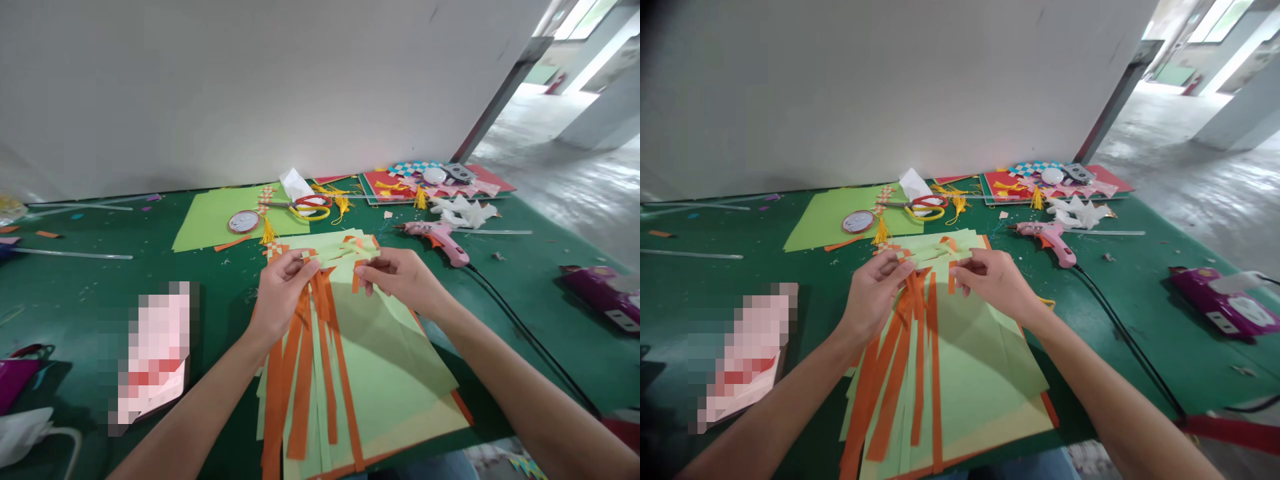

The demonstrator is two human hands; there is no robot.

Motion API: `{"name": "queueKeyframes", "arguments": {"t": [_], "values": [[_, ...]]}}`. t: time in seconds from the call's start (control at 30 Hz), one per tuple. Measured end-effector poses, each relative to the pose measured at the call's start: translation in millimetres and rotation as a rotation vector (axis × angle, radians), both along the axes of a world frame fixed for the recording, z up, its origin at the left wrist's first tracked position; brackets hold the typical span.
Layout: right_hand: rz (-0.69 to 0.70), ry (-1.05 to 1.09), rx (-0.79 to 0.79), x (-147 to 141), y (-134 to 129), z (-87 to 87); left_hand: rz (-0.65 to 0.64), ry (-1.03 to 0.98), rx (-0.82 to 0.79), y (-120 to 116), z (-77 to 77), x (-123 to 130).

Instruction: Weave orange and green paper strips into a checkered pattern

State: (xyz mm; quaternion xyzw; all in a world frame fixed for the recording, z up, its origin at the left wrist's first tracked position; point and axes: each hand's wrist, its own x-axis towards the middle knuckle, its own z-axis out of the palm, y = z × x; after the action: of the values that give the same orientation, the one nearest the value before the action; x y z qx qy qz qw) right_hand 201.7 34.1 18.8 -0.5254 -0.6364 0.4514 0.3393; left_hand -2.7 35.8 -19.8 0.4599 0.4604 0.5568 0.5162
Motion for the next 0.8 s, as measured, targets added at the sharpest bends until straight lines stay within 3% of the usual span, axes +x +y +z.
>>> {"name": "queueKeyframes", "arguments": {"t": [0.23,0.57,0.8], "values": [[0.035,0.113,-0.025,-11,-5,-4.9,0.01,-0.063,-0.016,0,3.6,3],[0.026,0.142,-0.006,-18,-8,-11.6,-0.08,-0.25,-0.301,0,12.6,4],[0.029,0.235,-0.046,-17,-8,-8.4,-0.076,-0.309,-0.333,0,13.8,6]]}}
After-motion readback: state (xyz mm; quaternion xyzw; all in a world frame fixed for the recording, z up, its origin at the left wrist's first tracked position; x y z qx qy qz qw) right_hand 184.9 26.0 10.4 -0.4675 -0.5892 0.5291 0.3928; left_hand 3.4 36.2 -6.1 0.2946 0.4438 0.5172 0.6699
